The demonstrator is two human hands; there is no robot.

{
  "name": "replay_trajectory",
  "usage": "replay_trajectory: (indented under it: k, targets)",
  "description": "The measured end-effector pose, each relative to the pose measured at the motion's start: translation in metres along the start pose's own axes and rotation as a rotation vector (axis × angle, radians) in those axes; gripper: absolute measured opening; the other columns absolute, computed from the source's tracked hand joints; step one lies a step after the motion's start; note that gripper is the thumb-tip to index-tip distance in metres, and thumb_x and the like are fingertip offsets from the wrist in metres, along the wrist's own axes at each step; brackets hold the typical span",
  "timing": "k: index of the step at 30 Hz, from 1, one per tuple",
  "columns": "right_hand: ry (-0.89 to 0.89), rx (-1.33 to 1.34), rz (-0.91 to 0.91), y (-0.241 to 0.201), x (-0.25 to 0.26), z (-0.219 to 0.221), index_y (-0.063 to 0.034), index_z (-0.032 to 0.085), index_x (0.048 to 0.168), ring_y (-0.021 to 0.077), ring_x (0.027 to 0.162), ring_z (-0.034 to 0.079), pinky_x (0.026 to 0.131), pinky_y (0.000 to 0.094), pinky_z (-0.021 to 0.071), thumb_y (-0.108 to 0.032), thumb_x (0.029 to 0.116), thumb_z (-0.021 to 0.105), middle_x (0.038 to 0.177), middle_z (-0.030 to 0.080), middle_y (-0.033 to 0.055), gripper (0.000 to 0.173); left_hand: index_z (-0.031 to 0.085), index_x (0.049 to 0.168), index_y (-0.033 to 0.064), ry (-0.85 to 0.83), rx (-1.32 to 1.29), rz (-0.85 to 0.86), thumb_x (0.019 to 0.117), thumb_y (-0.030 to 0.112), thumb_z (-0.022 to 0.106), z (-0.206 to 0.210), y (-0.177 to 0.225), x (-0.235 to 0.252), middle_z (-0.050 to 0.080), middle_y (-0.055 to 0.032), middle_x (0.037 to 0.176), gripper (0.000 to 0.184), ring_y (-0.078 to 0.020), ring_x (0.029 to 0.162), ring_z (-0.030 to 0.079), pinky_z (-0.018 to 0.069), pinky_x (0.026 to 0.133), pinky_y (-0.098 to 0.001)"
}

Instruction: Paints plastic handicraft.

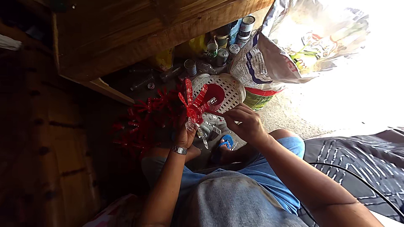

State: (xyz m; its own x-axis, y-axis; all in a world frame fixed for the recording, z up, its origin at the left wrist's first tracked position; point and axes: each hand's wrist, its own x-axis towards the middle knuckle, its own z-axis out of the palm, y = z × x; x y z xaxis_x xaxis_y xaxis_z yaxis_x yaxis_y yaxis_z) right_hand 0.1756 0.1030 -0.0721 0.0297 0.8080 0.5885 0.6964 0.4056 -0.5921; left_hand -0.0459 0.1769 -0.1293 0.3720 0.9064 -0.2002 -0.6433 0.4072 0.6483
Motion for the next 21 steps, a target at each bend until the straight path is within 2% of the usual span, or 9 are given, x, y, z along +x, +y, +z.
replay_trajectory:
  k: [5,8,11,14,17,19,21]
  targets:
    - [-0.015,0.012,0.017,0.003,0.006,0.007,-0.004,0.078,0.101,0.0117,0.088,0.067,0.08,0.0253,0.0577,-0.014,0.0954,0.067,0.092,0.072,0.0047,0.016,0.069,0.109,0.0151,0.029,-0.019,0.001,0.0803,0.024,0.084,0.002,0.0,0.0,0.073,-0.0039,0.098,0.034,-0.0145,0.089,0.072,0.0602,0.084,-0.0331]
    - [-0.036,0.029,0.026,0.005,-0.001,0.008,-0.0038,0.077,0.097,0.0106,0.084,0.066,0.076,0.0245,0.0577,-0.013,0.0953,0.067,0.089,0.071,0.0049,0.014,0.069,0.109,0.0151,0.026,-0.021,0.003,0.0793,0.025,0.085,0.001,0.001,0.0,0.073,-0.0046,0.098,0.035,-0.0151,0.089,0.072,0.0604,0.084,-0.0335]
    - [-0.027,0.03,0.018,0.002,-0.003,0.001,-0.0024,0.077,0.094,0.0098,0.083,0.066,0.075,0.0223,0.0569,-0.012,0.0938,0.067,0.088,0.071,0.0055,0.014,0.069,0.11,0.0152,0.042,-0.02,-0.01,0.0846,0.022,0.079,0.001,0.001,-0.001,0.073,-0.0036,0.099,0.028,-0.014,0.09,0.072,0.0598,0.086,-0.0327]
    - [0.005,-0.001,0.007,0.005,0.004,-0.001,-0.0019,0.077,0.098,0.0114,0.085,0.066,0.078,0.0236,0.0572,-0.013,0.0945,0.067,0.089,0.071,0.0061,0.015,0.067,0.111,0.015,0.037,-0.019,-0.022,0.0836,0.024,0.081,0.001,-0.001,0.0,0.072,-0.0033,0.1,0.032,-0.0142,0.093,0.071,0.059,0.088,-0.0334]
    - [-0.019,-0.015,0.027,0.011,0.008,0.002,-0.0034,0.077,0.102,0.0122,0.088,0.067,0.081,0.025,0.0577,-0.015,0.0958,0.067,0.092,0.072,0.0057,0.017,0.067,0.111,0.015,0.034,-0.02,-0.006,0.0836,0.023,0.081,0.003,0.0,0.0,0.073,-0.0041,0.1,0.032,-0.0146,0.091,0.071,0.0601,0.085,-0.0337]
    - [-0.04,-0.015,0.029,0.012,0.004,0.003,-0.0036,0.077,0.1,0.0122,0.086,0.066,0.079,0.0253,0.058,-0.015,0.0964,0.066,0.09,0.071,0.0053,0.016,0.069,0.114,0.0162,0.005,-0.025,0.003,0.0821,0.024,0.083,0.002,0.0,0.001,0.073,-0.004,0.103,0.036,-0.015,0.093,0.072,0.0599,0.086,-0.034]
    - [-0.039,-0.009,0.026,0.009,-0.003,0.0,-0.0034,0.077,0.097,0.0119,0.085,0.067,0.077,0.0249,0.0578,-0.013,0.0957,0.066,0.089,0.071,0.0056,0.015,0.069,0.112,0.0153,0.023,-0.031,0.001,0.0833,0.021,0.081,0.002,0.0,0.001,0.073,-0.0041,0.101,0.031,-0.015,0.092,0.072,0.0599,0.087,-0.034]
